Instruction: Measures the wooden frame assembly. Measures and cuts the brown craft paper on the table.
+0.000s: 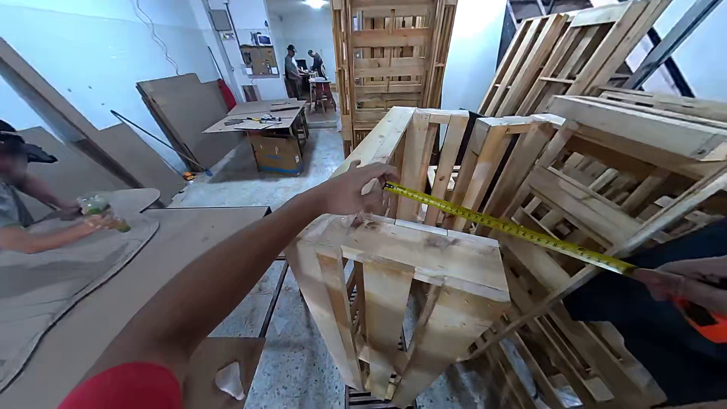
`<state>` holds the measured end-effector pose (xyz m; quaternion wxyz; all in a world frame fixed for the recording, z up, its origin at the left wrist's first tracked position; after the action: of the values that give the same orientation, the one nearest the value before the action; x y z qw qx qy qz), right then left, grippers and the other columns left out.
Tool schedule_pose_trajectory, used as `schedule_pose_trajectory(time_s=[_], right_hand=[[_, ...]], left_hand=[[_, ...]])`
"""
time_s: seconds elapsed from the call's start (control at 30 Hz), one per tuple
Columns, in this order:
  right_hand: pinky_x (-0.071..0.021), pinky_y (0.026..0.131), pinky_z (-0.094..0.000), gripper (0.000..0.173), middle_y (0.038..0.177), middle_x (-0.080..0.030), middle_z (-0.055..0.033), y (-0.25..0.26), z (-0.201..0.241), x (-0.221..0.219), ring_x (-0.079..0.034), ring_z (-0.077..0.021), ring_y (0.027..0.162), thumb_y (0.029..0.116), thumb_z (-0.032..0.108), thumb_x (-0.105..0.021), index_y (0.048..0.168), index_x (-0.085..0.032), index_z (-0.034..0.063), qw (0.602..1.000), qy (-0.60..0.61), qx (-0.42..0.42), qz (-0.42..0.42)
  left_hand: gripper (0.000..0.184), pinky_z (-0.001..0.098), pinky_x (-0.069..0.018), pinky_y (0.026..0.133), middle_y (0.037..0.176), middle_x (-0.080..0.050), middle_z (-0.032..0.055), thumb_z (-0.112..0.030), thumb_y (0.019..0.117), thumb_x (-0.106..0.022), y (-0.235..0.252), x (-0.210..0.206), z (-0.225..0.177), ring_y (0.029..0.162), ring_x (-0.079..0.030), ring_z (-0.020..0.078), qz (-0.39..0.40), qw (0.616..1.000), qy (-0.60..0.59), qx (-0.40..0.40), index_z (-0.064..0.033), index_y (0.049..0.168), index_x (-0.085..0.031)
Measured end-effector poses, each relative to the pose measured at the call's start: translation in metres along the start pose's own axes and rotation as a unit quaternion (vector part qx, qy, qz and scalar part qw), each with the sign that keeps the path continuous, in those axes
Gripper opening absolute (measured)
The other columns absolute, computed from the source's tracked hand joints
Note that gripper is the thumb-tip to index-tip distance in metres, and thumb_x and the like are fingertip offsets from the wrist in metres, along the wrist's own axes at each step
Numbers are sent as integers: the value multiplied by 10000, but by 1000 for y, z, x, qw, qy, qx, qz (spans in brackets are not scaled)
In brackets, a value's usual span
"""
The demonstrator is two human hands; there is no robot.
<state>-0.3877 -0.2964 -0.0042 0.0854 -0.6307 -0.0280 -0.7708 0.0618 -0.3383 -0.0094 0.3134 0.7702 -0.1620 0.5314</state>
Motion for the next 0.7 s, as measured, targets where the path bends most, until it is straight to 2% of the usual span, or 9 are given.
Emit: schedule_pose_trajectory(time_s=[0.03,0.07,0.1,0.2,0.23,0.3,0.4,0.5,0.7], right_hand=[[-471,886,-566,228,949,-729,-155,10,7,-6,-668,-310,905,1050,130,-569,1001,-783,68,997,-29,-72,19],[-542,747,-528,225,872,-743,-106,24,-7,-13,-699,-254,801,1048,147,-581,964,-782,91,997,-47,59,15],[-553,680,-523,226,825,-747,-55,37,-21,-20,-698,-215,741,1037,195,-606,928,-793,131,991,-16,136,-3],[-545,578,-494,297,732,-707,121,63,-33,-38,-669,-98,662,998,494,-573,825,-773,359,986,-2,162,-26],[-556,569,-490,306,718,-702,139,65,-29,-39,-670,-85,652,989,539,-565,822,-773,389,988,-4,155,-20],[-541,529,-452,336,666,-676,125,70,-22,-33,-642,-85,591,1002,533,-572,790,-757,349,987,-10,158,-2],[-485,475,-408,369,605,-646,85,77,-15,-25,-600,-98,519,1014,445,-599,716,-731,274,985,-11,173,21],[-533,539,-388,395,672,-670,134,83,-15,-20,-618,-54,579,1004,586,-537,783,-743,332,986,-32,152,65],[-534,531,-381,407,679,-676,128,88,-10,-18,-630,-50,592,1006,597,-523,807,-761,334,984,-34,161,68]], left_hand=[[324,579,-334,1190,1274,-679,11,-263,1034,-608,-3,-3,3,1277,-583,161,9,1000,-7,-20,-147,1334,-646],[299,527,-356,1207,1244,-714,10,-245,1026,-615,-6,-7,6,1259,-615,155,27,999,-4,-36,-139,1293,-697],[269,507,-347,1220,1222,-729,16,-223,1024,-608,-7,-11,9,1255,-626,159,52,997,6,-50,-118,1240,-729],[253,536,-366,1184,1165,-733,4,-214,1009,-542,-10,-13,16,1243,-619,171,87,992,43,-87,-108,1080,-761],[252,554,-377,1182,1156,-736,-4,-233,1011,-545,-9,-11,17,1241,-626,172,91,990,49,-93,-115,1044,-766],[249,558,-384,1182,1169,-735,-33,-247,1014,-562,-7,-7,20,1241,-628,156,85,991,42,-98,-131,1019,-783],[285,469,-396,1209,1157,-735,-53,-271,1011,-531,-13,-14,34,1248,-623,128,56,994,-14,-97,-146,955,-781],[309,444,-383,1228,1119,-736,-79,-337,1019,-517,-14,-21,45,1237,-628,112,39,994,-43,-93,-182,923,-766],[337,493,-355,1241,1097,-746,-87,-399,1027,-513,-17,-23,59,1212,-648,136,34,989,-91,-108,-213,933,-777]])
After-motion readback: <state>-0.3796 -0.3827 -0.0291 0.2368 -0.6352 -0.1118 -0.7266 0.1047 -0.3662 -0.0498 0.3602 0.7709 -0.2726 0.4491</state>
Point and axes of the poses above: each hand's wrist, its own y-axis towards the middle knuckle, its own x-axis out of the back of the hand, z = x × y, the point moved 7 cm from there along y, towards the middle knuckle
